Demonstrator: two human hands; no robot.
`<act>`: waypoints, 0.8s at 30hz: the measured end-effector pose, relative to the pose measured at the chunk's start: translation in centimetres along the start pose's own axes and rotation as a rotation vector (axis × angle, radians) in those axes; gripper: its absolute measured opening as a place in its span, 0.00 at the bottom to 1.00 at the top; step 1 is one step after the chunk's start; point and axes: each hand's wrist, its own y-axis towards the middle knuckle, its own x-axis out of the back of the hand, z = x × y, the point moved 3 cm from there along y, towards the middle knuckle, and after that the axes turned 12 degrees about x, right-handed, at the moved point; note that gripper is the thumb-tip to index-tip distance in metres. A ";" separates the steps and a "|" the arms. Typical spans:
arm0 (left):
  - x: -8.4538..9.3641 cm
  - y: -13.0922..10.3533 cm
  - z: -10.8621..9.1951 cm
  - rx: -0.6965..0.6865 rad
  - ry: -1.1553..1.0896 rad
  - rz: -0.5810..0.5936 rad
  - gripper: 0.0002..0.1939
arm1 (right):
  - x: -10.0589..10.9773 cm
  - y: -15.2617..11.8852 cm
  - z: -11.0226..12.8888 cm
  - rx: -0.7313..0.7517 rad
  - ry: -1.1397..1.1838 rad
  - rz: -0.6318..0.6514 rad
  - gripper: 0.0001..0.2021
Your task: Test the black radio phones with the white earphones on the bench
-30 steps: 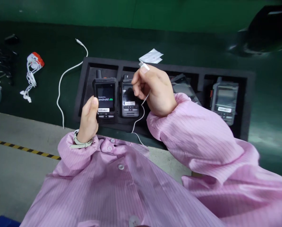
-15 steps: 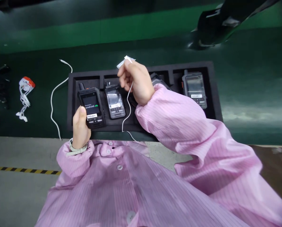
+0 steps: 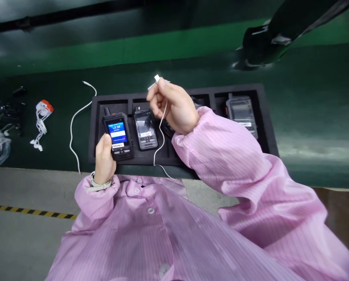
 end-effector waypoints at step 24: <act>0.1 -0.6 0.5 -0.060 0.186 0.082 0.22 | -3.6 -6.0 1.5 0.956 -0.966 0.614 0.17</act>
